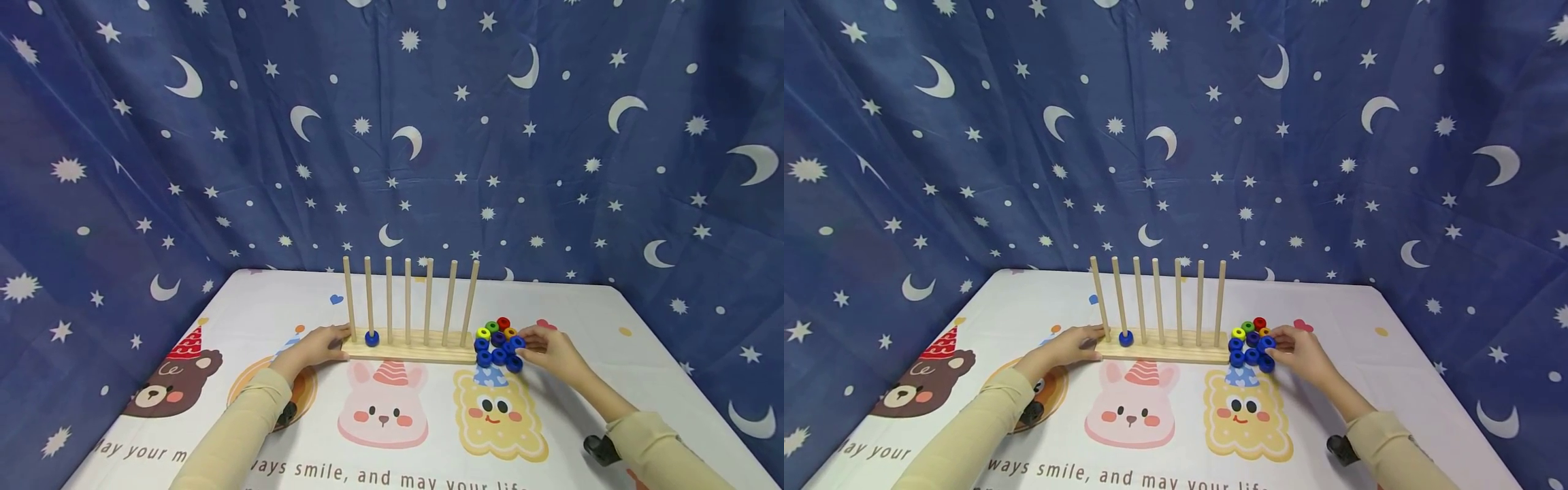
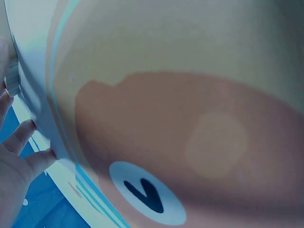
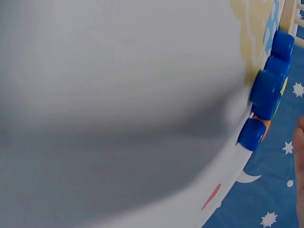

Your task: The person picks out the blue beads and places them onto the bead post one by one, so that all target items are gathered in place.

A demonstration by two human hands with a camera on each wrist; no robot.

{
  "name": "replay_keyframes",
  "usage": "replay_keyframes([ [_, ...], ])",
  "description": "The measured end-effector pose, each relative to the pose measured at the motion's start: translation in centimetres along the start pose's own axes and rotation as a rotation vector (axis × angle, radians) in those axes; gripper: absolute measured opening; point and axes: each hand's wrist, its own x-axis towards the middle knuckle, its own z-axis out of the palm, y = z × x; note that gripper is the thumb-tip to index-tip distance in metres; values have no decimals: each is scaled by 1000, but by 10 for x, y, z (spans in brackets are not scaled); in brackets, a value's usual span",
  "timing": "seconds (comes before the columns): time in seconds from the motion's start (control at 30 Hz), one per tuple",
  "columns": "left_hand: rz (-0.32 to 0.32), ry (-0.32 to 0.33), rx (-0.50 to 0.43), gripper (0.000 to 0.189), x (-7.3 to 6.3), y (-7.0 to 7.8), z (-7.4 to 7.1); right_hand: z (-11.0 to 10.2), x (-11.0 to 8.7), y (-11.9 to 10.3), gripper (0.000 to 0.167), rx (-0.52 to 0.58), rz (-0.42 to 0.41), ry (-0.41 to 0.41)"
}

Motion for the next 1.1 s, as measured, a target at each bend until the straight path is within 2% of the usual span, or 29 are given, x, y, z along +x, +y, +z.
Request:
replay_keyframes([
  [0.2,-2,-1,3,60,-1,3,-2,5,-1,-9,27,91,-46,37],
  [0.33,-2,-4,1,60,-2,3,-2,10,-2,-16,27,113,-87,72],
  [0.57,-18,-10,-7,61,-1,2,-1,21,0,-30,27,178,-93,106],
  [0.8,-30,-9,-31,60,0,2,-2,30,1,-48,28,178,-114,135],
  [1.1,-41,-10,-44,59,-2,3,-2,44,7,-66,28,208,-213,198],
])
